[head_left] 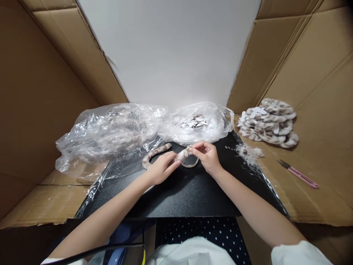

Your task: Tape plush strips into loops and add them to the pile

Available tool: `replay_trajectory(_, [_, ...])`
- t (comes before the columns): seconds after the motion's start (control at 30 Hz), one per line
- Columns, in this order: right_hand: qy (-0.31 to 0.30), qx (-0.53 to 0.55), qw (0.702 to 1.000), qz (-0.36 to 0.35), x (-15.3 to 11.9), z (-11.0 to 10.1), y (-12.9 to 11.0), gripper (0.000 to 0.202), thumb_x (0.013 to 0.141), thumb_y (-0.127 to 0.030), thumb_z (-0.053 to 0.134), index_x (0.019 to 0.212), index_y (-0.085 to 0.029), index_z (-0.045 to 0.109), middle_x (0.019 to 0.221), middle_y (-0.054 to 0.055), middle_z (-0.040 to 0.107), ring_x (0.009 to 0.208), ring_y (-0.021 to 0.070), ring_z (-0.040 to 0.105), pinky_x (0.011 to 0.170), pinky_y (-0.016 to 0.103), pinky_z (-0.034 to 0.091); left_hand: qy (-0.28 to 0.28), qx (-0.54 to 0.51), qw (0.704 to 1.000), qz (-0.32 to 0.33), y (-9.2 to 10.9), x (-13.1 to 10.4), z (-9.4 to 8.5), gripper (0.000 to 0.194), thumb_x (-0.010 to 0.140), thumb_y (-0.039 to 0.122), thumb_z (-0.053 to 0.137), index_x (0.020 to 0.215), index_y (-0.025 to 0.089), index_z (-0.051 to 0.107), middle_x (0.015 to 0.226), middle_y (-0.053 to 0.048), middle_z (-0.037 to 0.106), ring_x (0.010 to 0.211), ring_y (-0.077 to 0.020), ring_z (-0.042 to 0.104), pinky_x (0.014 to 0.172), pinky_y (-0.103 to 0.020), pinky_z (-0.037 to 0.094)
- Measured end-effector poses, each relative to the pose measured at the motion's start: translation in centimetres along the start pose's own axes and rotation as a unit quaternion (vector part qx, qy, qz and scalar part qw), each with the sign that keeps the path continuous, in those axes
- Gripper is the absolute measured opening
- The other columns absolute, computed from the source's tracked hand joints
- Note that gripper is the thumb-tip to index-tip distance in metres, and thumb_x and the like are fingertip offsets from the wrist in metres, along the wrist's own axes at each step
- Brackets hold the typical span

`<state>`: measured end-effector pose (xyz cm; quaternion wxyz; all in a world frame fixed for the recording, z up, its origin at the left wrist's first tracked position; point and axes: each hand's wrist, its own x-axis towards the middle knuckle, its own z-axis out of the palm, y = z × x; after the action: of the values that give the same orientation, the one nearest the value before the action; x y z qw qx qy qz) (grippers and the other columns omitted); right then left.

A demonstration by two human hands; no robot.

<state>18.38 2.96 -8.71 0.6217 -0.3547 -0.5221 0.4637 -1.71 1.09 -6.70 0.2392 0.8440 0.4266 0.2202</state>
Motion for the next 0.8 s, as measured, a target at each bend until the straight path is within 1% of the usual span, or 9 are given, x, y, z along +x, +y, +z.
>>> replay_trajectory(0.03, [0.002, -0.025, 1.0, -0.016, -0.1, 0.0, 0.1, 0.019, 0.065, -0.033, 0.077, 0.067, -0.02, 0.064, 0.069, 0.002, 0.069, 0.065, 0.0167, 0.065, 0.064, 0.031, 0.054, -0.021, -0.049, 0.998, -0.027, 0.5, 0.8, 0.5, 0.04, 0.095, 0.047, 0.037, 0.077, 0.016, 0.055, 0.076, -0.004, 0.061, 0.072, -0.0168, 0.057, 0.069, -0.029, 0.045])
replay_trajectory(0.1, [0.006, -0.094, 0.994, -0.06, -0.4, -0.1, 0.4, 0.013, 0.069, -0.029, 0.073, 0.067, -0.02, 0.064, 0.069, 0.002, 0.068, 0.066, 0.0163, 0.064, 0.064, 0.03, 0.052, -0.049, -0.139, 0.987, -0.069, 0.8, 2.1, 1.2, 0.043, 0.095, 0.05, 0.035, 0.072, 0.017, 0.049, 0.065, 0.0, 0.055, 0.058, -0.0129, 0.052, 0.058, -0.025, 0.041])
replay_trajectory(0.17, [-0.003, -0.164, 0.981, -0.105, -0.5, -0.2, 0.6, 0.01, 0.071, -0.024, 0.07, 0.066, -0.02, 0.063, 0.069, 0.002, 0.067, 0.067, 0.0155, 0.062, 0.065, 0.029, 0.05, -0.038, -0.179, 0.979, -0.087, 0.5, 2.7, 1.8, 0.042, 0.093, 0.051, 0.038, 0.07, 0.017, 0.046, 0.061, 0.002, 0.05, 0.053, -0.0108, 0.046, 0.052, -0.023, 0.036])
replay_trajectory(0.23, [-0.029, -0.196, 0.972, -0.124, -0.6, -0.2, 0.8, 0.007, 0.071, -0.022, 0.07, 0.07, -0.02, 0.063, 0.073, 0.001, 0.066, 0.069, 0.0151, 0.061, 0.067, 0.028, 0.05, -0.018, -0.191, 0.978, -0.078, -0.1, 2.8, 2.2, 0.041, 0.092, 0.051, 0.04, 0.07, 0.017, 0.045, 0.061, 0.003, 0.045, 0.054, -0.0102, 0.041, 0.051, -0.023, 0.032])
replay_trajectory(0.37, [-0.075, -0.142, 0.985, -0.067, -0.6, -0.1, 1.2, 0.012, 0.073, -0.025, 0.07, 0.084, -0.02, 0.067, 0.083, 0.003, 0.068, 0.077, 0.0168, 0.063, 0.072, 0.03, 0.051, 0.005, -0.202, 0.978, -0.048, -0.4, 2.2, 2.5, 0.039, 0.093, 0.048, 0.04, 0.07, 0.017, 0.044, 0.063, 0.004, 0.039, 0.058, -0.0103, 0.035, 0.054, -0.023, 0.03])
replay_trajectory(0.47, [-0.112, -0.113, 0.987, -0.031, -0.6, -0.1, 1.3, 0.01, 0.075, -0.028, 0.069, 0.082, -0.02, 0.071, 0.086, 0.005, 0.07, 0.081, 0.0185, 0.064, 0.075, 0.032, 0.052, 0.011, -0.193, 0.98, -0.042, -0.3, 1.8, 2.4, 0.038, 0.094, 0.046, 0.039, 0.07, 0.017, 0.044, 0.064, 0.003, 0.038, 0.06, -0.0108, 0.034, 0.057, -0.024, 0.031])
replay_trajectory(0.57, [-0.122, -0.103, 0.987, -0.018, -0.6, -0.1, 1.3, 0.014, 0.073, -0.028, 0.07, 0.085, -0.021, 0.072, 0.087, 0.004, 0.071, 0.083, 0.0188, 0.065, 0.076, 0.032, 0.052, 0.008, -0.196, 0.98, -0.04, -0.2, 1.6, 2.4, 0.036, 0.094, 0.045, 0.039, 0.072, 0.017, 0.046, 0.066, 0.003, 0.039, 0.061, -0.011, 0.035, 0.058, -0.024, 0.031])
replay_trajectory(0.7, [-0.106, -0.111, 0.988, -0.029, -0.8, 0.0, 1.4, 0.016, 0.07, -0.027, 0.074, 0.084, -0.021, 0.071, 0.084, 0.003, 0.07, 0.079, 0.0182, 0.065, 0.073, 0.03, 0.051, 0.014, -0.203, 0.978, -0.038, -0.3, 1.4, 2.5, 0.037, 0.095, 0.044, 0.04, 0.071, 0.017, 0.045, 0.066, 0.003, 0.04, 0.062, -0.0107, 0.037, 0.059, -0.024, 0.032])
replay_trajectory(0.8, [-0.076, -0.168, 0.98, -0.081, -1.1, 0.2, 1.2, 0.009, 0.071, -0.024, 0.071, 0.08, -0.021, 0.068, 0.08, 0.003, 0.069, 0.074, 0.0175, 0.063, 0.068, 0.03, 0.05, 0.002, -0.206, 0.978, -0.038, -0.3, 1.4, 2.5, 0.037, 0.094, 0.045, 0.042, 0.073, 0.015, 0.049, 0.067, 0.002, 0.044, 0.063, -0.0107, 0.039, 0.059, -0.023, 0.032])
